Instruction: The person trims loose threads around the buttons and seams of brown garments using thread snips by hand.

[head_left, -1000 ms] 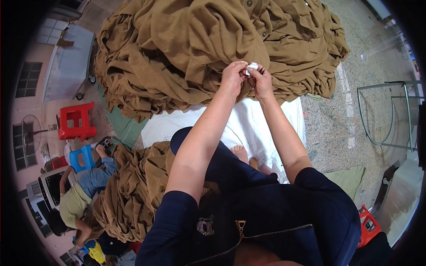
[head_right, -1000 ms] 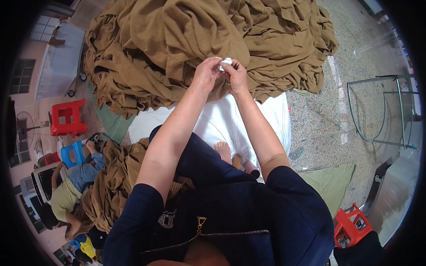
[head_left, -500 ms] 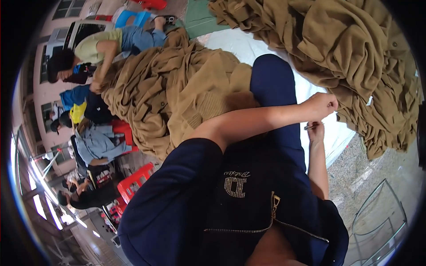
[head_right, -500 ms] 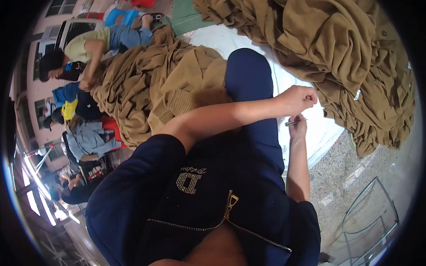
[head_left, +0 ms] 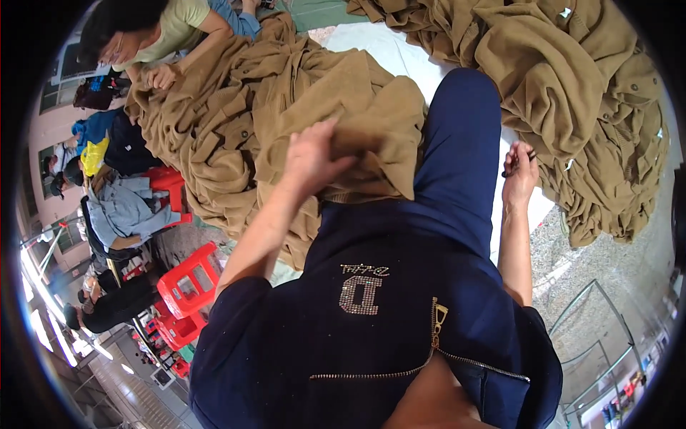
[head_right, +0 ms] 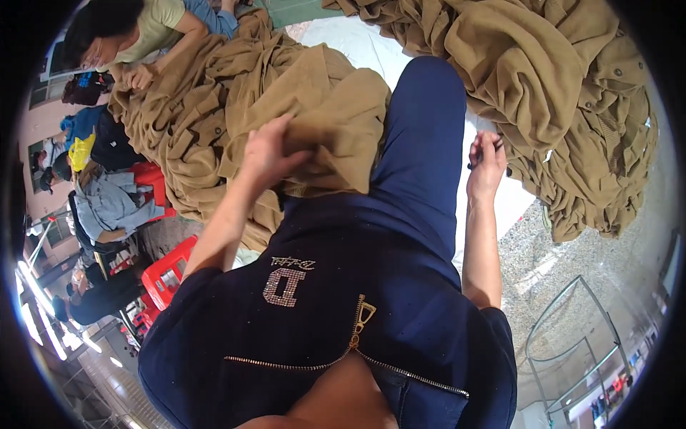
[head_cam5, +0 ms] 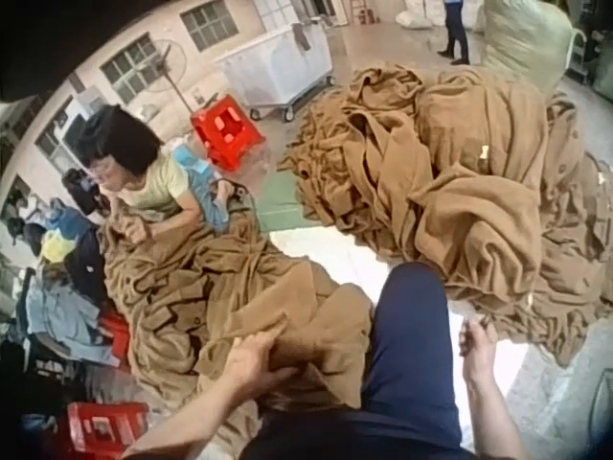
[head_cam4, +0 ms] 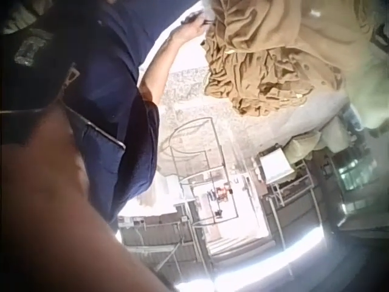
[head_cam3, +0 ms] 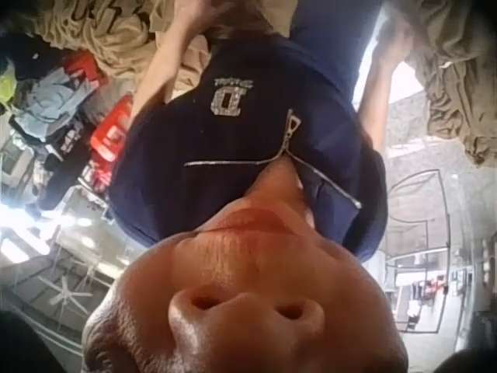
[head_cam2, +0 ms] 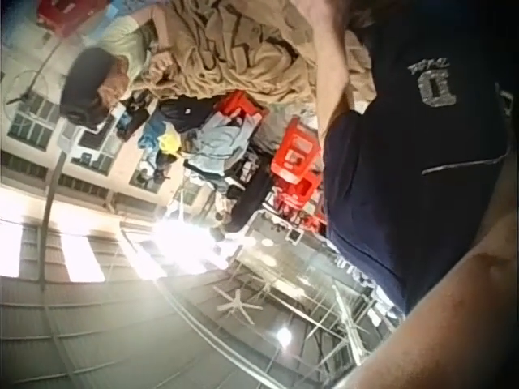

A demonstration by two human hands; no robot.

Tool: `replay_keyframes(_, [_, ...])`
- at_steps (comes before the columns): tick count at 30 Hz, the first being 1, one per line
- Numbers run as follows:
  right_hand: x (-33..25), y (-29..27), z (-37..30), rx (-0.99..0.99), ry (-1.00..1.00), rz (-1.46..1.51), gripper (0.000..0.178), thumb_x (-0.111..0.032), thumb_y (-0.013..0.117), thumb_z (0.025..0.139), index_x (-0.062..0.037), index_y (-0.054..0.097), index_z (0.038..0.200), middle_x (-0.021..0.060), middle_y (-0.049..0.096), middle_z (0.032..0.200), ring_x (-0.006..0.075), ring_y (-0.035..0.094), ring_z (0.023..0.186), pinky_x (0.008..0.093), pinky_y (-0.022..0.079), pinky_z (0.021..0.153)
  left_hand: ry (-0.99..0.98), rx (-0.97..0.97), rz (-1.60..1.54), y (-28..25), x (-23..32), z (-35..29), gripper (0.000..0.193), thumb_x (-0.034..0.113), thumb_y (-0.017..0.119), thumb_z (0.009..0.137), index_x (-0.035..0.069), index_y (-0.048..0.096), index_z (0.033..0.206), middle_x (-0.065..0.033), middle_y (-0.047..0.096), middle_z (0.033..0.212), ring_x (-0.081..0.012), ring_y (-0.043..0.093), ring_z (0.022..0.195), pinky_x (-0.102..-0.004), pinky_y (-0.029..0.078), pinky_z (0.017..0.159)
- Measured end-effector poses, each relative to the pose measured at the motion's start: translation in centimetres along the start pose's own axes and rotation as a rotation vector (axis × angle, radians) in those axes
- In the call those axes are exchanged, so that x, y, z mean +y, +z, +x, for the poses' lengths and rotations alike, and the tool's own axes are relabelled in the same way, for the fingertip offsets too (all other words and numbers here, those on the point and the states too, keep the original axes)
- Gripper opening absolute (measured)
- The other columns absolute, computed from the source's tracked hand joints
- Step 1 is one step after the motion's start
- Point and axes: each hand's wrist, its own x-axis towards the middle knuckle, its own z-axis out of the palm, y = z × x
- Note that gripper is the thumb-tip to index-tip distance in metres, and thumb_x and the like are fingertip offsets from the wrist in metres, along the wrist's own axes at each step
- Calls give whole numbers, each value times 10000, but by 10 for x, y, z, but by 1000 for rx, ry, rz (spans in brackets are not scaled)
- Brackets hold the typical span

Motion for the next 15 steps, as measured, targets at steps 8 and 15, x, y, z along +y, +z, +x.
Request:
replay_keyframes(8, [-10, 88, -12, -544, -295, -432, 75, 14, 612, 860, -29, 592, 918, -25, 539, 877, 41, 489, 778, 180, 398, 715, -482, 237, -1464, 25, -93, -48, 287, 106, 693, 820, 11, 602, 1076, -88, 673, 983, -167, 644, 878, -268, 513, 759])
replay_keyframes(15, [1, 153, -44, -978, -425, -699, 286, 42, 644, 751, -33, 573, 1018, 59, 517, 979, 140, 534, 785, 250, 467, 685, -504, 832, -1464, -2, -101, -75, 264, -52, 653, 789, -4, 565, 1033, -86, 653, 964, -151, 625, 847, -263, 502, 766])
